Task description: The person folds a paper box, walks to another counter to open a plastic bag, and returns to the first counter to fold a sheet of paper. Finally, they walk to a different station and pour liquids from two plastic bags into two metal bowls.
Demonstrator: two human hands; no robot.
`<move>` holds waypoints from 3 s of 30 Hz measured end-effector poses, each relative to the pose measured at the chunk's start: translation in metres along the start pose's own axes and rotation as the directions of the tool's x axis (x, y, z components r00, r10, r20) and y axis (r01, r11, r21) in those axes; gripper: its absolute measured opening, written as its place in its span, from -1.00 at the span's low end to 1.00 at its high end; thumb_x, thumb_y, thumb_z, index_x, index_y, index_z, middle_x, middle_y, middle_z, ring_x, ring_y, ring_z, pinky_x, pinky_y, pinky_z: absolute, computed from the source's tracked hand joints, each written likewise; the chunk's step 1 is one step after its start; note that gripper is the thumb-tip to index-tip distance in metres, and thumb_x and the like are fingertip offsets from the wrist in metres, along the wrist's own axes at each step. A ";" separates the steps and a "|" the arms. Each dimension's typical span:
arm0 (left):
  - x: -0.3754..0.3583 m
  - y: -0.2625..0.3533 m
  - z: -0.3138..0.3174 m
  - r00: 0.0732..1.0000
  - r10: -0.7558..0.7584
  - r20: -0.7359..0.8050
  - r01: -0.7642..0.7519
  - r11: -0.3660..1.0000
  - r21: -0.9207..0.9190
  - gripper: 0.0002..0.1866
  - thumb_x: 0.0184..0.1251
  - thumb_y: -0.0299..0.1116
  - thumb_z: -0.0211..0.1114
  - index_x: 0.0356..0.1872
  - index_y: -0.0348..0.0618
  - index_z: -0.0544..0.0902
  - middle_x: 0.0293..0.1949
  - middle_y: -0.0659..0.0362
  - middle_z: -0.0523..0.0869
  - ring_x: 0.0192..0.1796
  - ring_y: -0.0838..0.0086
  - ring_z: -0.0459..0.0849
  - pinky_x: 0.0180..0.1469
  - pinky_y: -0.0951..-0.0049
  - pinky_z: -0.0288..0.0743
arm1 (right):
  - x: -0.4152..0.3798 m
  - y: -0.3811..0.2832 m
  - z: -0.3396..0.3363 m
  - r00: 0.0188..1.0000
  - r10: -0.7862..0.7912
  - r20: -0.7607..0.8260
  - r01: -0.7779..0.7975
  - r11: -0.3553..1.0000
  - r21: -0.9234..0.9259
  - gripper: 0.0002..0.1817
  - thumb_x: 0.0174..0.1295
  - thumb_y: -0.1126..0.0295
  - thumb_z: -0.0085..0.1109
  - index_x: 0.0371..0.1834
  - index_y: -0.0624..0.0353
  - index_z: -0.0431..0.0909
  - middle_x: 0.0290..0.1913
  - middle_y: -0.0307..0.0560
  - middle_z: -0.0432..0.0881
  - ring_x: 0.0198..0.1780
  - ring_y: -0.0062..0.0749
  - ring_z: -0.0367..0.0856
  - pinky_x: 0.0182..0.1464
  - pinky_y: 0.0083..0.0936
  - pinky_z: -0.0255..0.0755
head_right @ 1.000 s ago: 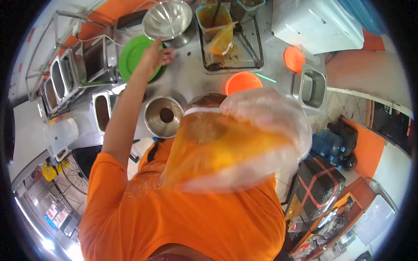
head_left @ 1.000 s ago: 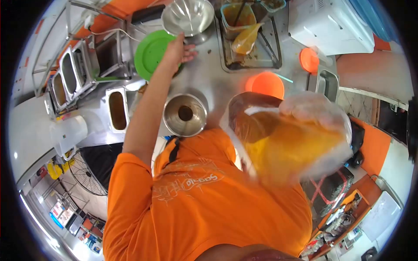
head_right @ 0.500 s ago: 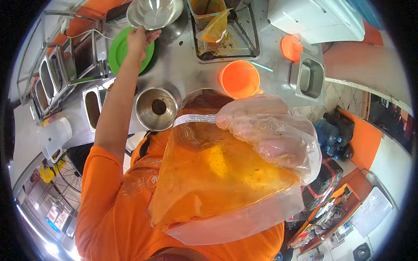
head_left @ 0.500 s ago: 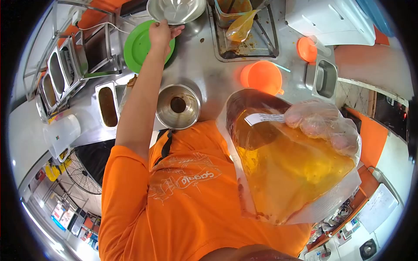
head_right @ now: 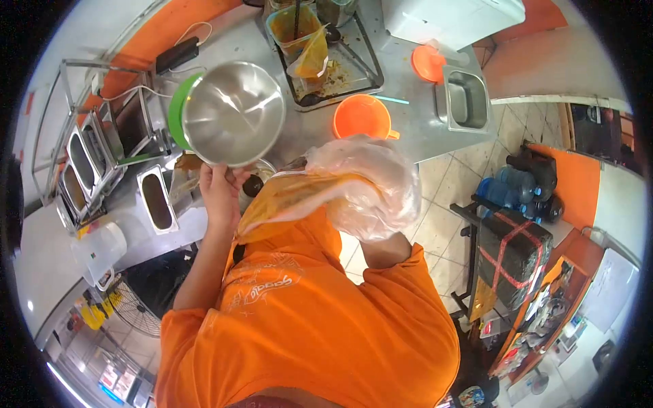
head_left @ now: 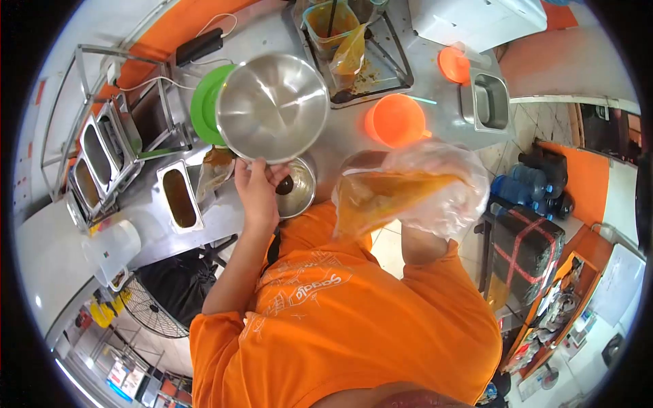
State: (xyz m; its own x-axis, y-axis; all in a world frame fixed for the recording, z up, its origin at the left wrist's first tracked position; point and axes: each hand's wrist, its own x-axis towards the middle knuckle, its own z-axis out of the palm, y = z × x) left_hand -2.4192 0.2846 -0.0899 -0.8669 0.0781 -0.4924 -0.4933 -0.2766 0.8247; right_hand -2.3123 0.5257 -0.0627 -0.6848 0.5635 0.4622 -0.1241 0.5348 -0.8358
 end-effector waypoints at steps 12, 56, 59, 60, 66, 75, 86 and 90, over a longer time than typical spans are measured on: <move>0.004 -0.037 0.003 0.980 -0.133 0.146 0.134 0.991 0.001 -0.75 0.44 -0.43 0.07 0.01 -0.37 0.36 -0.11 -0.09 0.66 -0.12 0.16 0.76 -0.13 0.33 0.67 | -0.006 -0.026 0.006 0.960 -0.047 -0.276 0.027 0.997 -0.077 -0.62 0.35 0.11 0.12 -0.19 0.26 0.65 -0.31 -0.07 0.69 -0.34 -0.32 0.64 -0.25 -0.41 0.55; -0.079 -0.014 -0.078 0.897 0.191 0.398 -0.146 0.979 -0.141 -0.86 0.38 -0.54 0.08 -0.24 -0.23 0.27 -0.36 0.09 0.52 -0.38 0.36 0.75 -0.38 0.40 0.71 | 0.026 -0.110 0.011 0.862 -0.433 -0.262 0.267 0.829 -0.491 -0.60 0.39 0.10 0.12 -0.16 0.29 0.65 -0.16 0.09 0.71 -0.18 -0.12 0.69 -0.12 -0.28 0.58; -0.087 -0.010 -0.077 0.888 0.180 0.424 -0.109 0.976 -0.187 -0.86 0.35 -0.55 0.07 -0.24 -0.24 0.26 -0.37 0.10 0.50 -0.41 0.35 0.76 -0.40 0.41 0.70 | 0.025 -0.114 -0.003 0.856 -0.509 -0.085 0.396 0.754 -0.524 -0.64 0.39 0.17 0.09 -0.08 0.30 0.62 -0.12 0.11 0.70 -0.15 -0.12 0.69 -0.06 -0.28 0.58; -0.087 -0.012 -0.077 0.900 0.191 0.393 -0.114 0.971 -0.211 -0.86 0.35 -0.55 0.07 -0.24 -0.24 0.26 -0.37 0.10 0.50 -0.41 0.35 0.76 -0.40 0.41 0.70 | 0.027 -0.111 -0.011 0.790 -0.613 -0.023 0.501 0.665 -0.553 -0.68 0.42 0.21 0.06 -0.09 0.27 0.63 -0.13 0.03 0.71 -0.16 -0.19 0.69 -0.06 -0.35 0.57; -0.084 -0.016 -0.066 0.866 0.302 0.399 -0.306 0.950 -0.055 -0.86 0.31 -0.54 0.06 -0.28 -0.22 0.25 -0.44 0.10 0.53 -0.47 0.35 0.76 -0.52 0.43 0.60 | 0.034 -0.121 -0.008 0.684 -0.728 0.046 0.635 0.563 -0.529 -0.71 0.45 0.24 0.03 -0.10 0.23 0.65 -0.13 -0.04 0.72 -0.17 -0.24 0.69 -0.06 -0.41 0.56; -0.086 -0.018 -0.064 0.869 0.183 0.459 -0.099 0.974 -0.202 -0.84 0.34 -0.53 0.09 -0.30 -0.23 0.25 -0.47 0.08 0.55 -0.45 0.35 0.77 -0.49 0.43 0.61 | 0.029 -0.132 -0.011 0.731 -0.681 0.041 0.604 0.619 -0.501 -0.71 0.45 0.24 0.02 -0.10 0.22 0.64 -0.13 -0.04 0.72 -0.17 -0.21 0.69 -0.08 -0.40 0.56; -0.080 -0.024 -0.066 0.890 0.134 0.436 -0.069 0.985 -0.161 -0.85 0.36 -0.53 0.11 -0.27 -0.23 0.28 -0.30 0.09 0.50 -0.42 0.33 0.77 -0.44 0.46 0.65 | 0.032 -0.092 -0.037 0.769 -0.636 0.059 0.572 0.645 -0.507 -0.76 0.32 0.36 0.20 -0.04 0.24 0.56 -0.14 0.03 0.70 -0.19 -0.20 0.70 -0.10 -0.39 0.57; -0.077 -0.029 -0.060 0.884 0.124 0.451 -0.052 0.984 -0.168 -0.84 0.36 -0.52 0.12 -0.27 -0.23 0.28 -0.28 0.08 0.50 -0.41 0.34 0.76 -0.43 0.46 0.64 | 0.034 -0.085 -0.038 0.793 -0.584 0.173 0.589 0.665 -0.458 -0.75 0.35 0.33 0.15 -0.02 0.23 0.57 -0.13 0.01 0.71 -0.18 -0.22 0.69 -0.09 -0.39 0.57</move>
State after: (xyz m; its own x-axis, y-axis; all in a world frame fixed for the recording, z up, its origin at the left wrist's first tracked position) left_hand -2.3336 0.2288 -0.0926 -0.8594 0.4672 -0.2076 -0.4285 -0.4368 0.7909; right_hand -2.2977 0.5230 0.0348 -0.5949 0.0261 0.8034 -0.1572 0.9764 -0.1481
